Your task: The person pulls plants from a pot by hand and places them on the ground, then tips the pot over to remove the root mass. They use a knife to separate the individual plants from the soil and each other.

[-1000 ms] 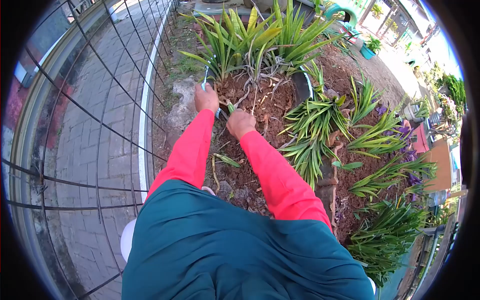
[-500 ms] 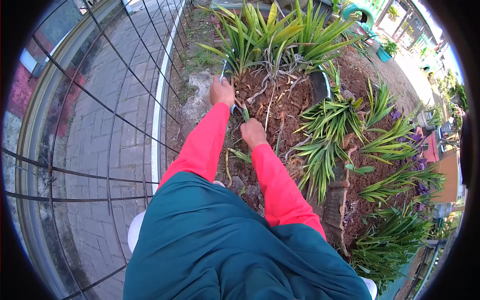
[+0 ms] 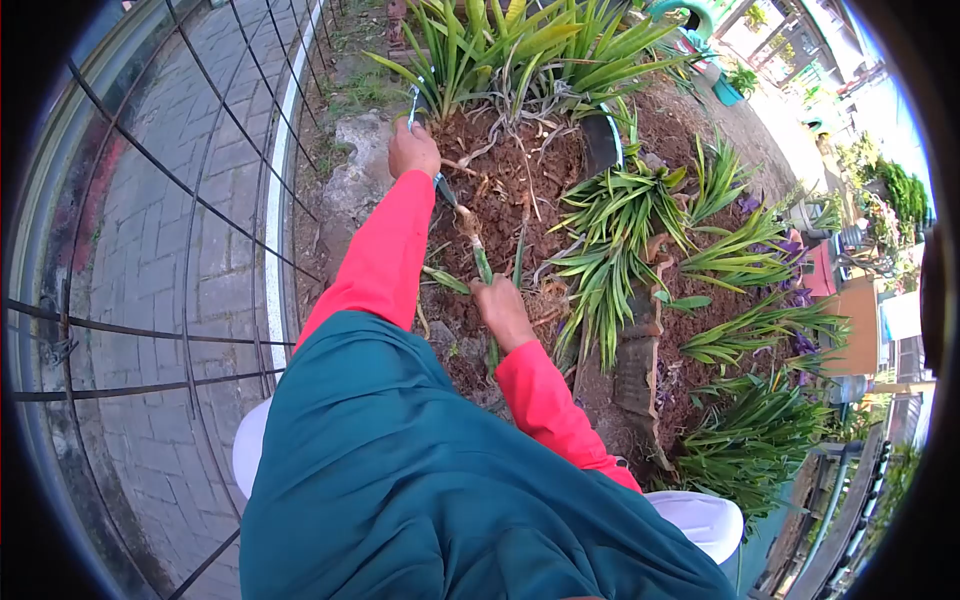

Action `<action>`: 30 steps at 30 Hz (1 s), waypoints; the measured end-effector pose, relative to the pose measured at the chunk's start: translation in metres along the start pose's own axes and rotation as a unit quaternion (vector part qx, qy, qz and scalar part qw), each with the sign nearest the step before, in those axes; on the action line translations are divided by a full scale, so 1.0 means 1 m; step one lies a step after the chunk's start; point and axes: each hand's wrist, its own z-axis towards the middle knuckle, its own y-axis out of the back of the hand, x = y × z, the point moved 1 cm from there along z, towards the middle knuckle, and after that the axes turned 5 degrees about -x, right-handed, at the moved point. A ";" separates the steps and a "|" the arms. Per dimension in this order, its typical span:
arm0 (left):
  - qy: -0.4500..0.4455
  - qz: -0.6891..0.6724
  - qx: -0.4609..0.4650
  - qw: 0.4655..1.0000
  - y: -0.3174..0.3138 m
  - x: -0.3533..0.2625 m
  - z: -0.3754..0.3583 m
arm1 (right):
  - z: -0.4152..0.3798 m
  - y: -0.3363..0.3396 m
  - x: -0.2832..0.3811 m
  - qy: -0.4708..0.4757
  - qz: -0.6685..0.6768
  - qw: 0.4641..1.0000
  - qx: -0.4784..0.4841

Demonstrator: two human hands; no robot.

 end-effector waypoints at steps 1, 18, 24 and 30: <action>-0.009 0.003 -0.011 1.000 -0.003 -0.001 0.006 | -0.009 0.009 -0.010 -0.056 -0.008 0.996 0.070; -0.006 -0.021 -0.014 1.000 -0.011 0.008 0.013 | 0.143 0.296 -0.183 -0.002 -0.199 0.959 -0.203; 0.008 0.010 0.018 1.000 -0.006 0.003 0.013 | 0.179 0.222 -0.039 0.014 0.004 0.998 -0.059; -0.014 0.015 0.006 1.000 -0.003 0.001 0.012 | 0.218 0.182 -0.030 0.135 -0.189 0.962 -0.142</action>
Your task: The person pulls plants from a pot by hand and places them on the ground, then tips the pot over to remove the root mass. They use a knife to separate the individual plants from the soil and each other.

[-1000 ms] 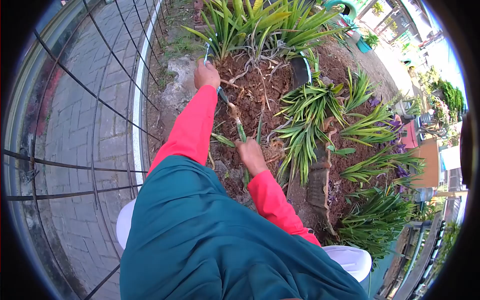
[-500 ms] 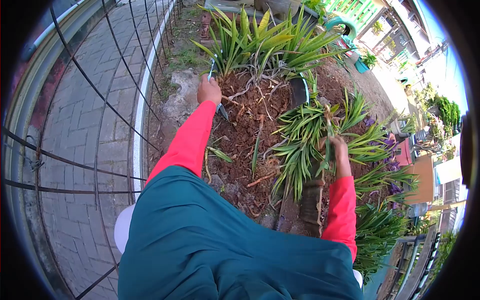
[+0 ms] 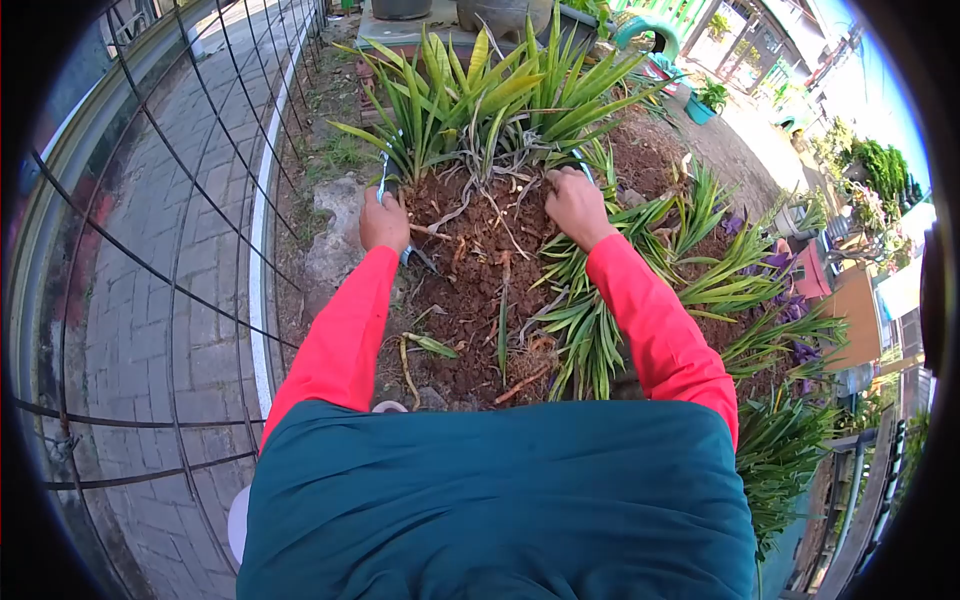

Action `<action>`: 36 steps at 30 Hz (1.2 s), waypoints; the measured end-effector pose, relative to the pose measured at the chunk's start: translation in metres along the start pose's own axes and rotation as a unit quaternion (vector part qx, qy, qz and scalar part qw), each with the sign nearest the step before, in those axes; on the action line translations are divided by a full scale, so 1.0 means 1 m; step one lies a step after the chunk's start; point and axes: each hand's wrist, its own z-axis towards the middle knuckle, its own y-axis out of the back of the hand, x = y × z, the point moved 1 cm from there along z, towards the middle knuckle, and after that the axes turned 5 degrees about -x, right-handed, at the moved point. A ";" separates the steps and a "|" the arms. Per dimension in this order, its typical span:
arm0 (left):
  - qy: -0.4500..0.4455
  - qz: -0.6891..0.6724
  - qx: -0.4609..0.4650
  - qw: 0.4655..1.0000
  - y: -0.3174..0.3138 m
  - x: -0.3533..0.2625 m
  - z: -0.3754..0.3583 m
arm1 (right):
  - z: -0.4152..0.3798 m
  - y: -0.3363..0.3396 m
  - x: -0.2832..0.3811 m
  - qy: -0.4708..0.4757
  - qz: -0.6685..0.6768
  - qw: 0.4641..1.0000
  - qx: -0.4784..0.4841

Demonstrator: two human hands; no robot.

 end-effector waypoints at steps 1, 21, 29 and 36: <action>-0.003 -0.001 -0.001 1.000 -0.001 0.001 0.000 | 0.019 0.007 -0.005 0.069 -0.006 0.990 -0.120; -0.020 0.008 -0.013 1.000 0.001 -0.003 -0.002 | 0.159 0.080 -0.048 -0.018 -0.272 0.949 0.155; -0.026 0.022 -0.004 0.999 -0.001 0.001 -0.001 | 0.021 -0.008 -0.041 0.046 -0.167 0.942 0.287; -0.045 0.013 -0.021 0.999 -0.008 0.009 0.005 | 0.055 -0.035 -0.115 -0.183 -0.144 0.968 0.097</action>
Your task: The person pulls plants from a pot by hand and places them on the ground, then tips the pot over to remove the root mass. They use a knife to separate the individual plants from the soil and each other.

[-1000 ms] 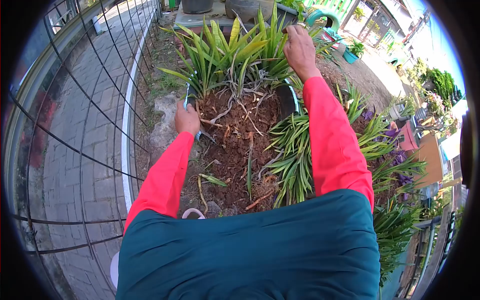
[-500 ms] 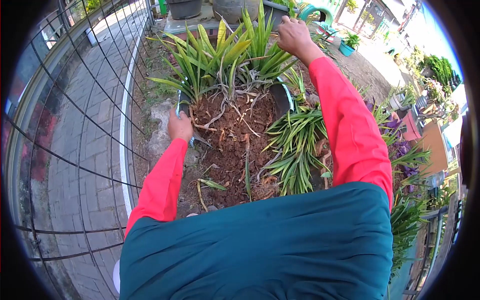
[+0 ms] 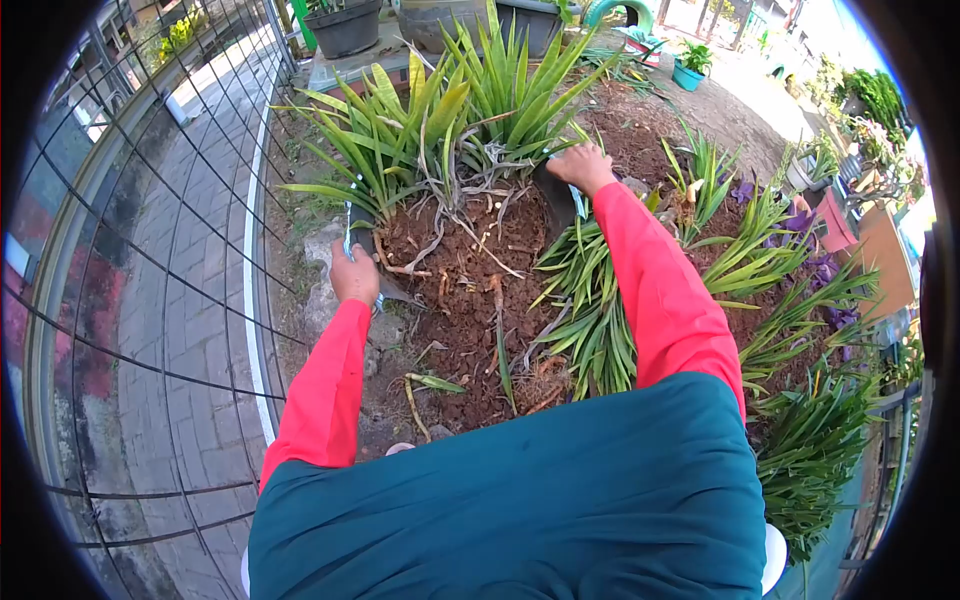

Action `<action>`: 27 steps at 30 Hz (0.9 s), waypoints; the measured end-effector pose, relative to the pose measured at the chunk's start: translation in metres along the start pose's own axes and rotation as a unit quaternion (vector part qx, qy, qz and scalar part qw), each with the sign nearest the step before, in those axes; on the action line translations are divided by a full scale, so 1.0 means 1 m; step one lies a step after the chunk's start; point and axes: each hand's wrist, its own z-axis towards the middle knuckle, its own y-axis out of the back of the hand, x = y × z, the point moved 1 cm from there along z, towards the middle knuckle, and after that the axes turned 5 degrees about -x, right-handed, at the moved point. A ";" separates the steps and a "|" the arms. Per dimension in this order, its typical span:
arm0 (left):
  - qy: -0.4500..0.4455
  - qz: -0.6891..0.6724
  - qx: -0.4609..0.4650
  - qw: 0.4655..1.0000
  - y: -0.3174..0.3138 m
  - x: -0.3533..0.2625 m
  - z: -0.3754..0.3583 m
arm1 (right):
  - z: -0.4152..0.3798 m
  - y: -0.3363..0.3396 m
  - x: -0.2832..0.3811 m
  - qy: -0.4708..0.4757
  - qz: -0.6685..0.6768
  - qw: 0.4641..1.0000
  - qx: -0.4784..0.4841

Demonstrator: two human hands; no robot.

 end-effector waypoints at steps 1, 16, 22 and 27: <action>-0.007 0.002 -0.001 1.000 0.000 -0.001 0.001 | 0.012 -0.018 -0.002 -0.006 0.051 0.999 0.011; -0.019 0.002 -0.018 1.000 0.001 0.000 0.001 | 0.005 -0.072 0.010 -0.049 0.685 0.727 -0.009; -0.012 0.005 -0.021 1.000 0.002 -0.003 -0.002 | 0.027 -0.072 0.007 -0.026 0.662 0.749 -0.008; -0.020 0.011 -0.027 0.999 0.000 -0.001 0.000 | 0.039 -0.063 0.013 0.001 0.532 0.847 0.021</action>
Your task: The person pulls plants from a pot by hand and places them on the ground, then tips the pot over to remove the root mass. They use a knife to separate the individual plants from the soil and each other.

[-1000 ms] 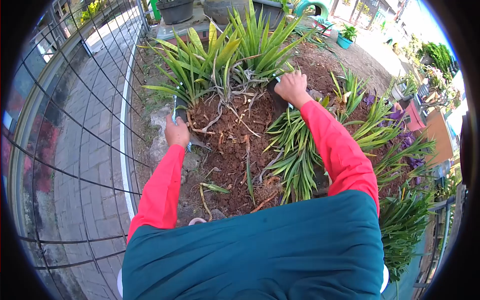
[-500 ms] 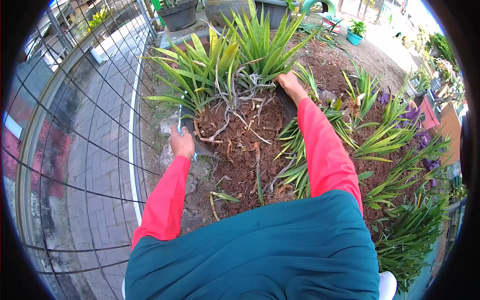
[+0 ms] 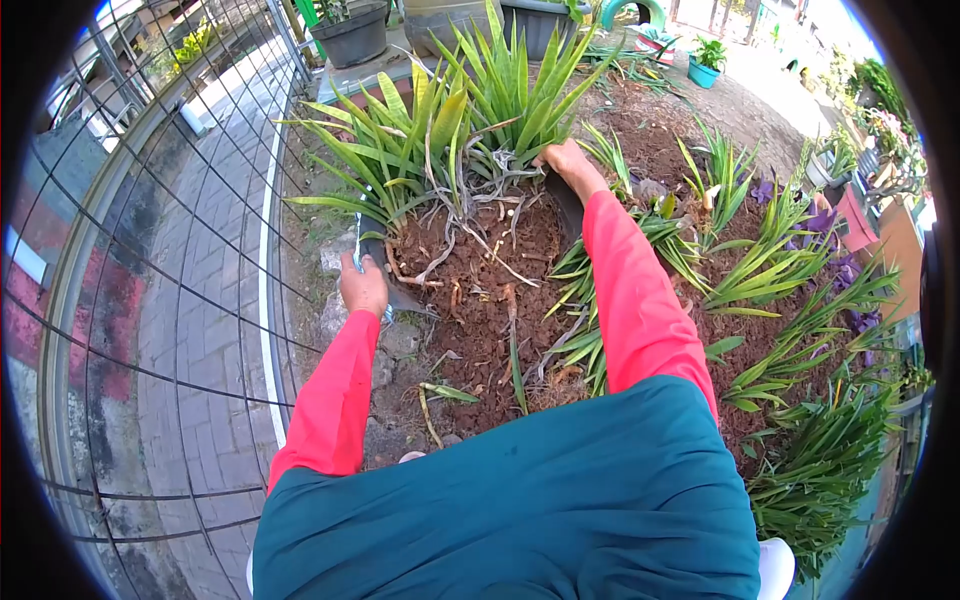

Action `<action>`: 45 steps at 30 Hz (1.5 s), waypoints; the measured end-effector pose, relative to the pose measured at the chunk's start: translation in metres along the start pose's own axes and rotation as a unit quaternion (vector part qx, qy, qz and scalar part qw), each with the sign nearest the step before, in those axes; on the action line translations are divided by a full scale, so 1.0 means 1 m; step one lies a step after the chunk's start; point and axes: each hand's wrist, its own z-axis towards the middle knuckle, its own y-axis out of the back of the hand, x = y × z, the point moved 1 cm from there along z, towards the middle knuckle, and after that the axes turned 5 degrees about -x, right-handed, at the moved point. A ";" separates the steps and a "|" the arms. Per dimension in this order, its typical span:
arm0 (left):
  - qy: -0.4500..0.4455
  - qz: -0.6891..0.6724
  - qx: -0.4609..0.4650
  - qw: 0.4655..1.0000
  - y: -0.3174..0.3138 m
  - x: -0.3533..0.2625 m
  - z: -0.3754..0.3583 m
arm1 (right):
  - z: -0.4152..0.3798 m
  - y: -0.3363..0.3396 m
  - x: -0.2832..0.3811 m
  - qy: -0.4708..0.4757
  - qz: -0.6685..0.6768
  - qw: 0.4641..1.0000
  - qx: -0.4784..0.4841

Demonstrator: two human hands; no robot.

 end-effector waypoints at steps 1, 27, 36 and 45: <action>0.002 0.005 0.007 1.000 0.001 -0.001 0.001 | -0.005 0.001 0.001 -0.006 0.002 1.000 -0.018; 0.068 0.046 0.005 0.997 0.003 -0.017 -0.004 | -0.117 -0.051 -0.009 -0.025 0.462 0.817 -0.343; 0.092 0.049 0.015 0.994 0.000 -0.016 -0.002 | -0.253 -0.046 -0.013 -0.014 0.416 0.841 -0.345; 0.086 0.032 0.016 0.996 0.001 -0.013 -0.003 | -0.380 0.018 0.070 -0.068 0.271 0.904 -0.325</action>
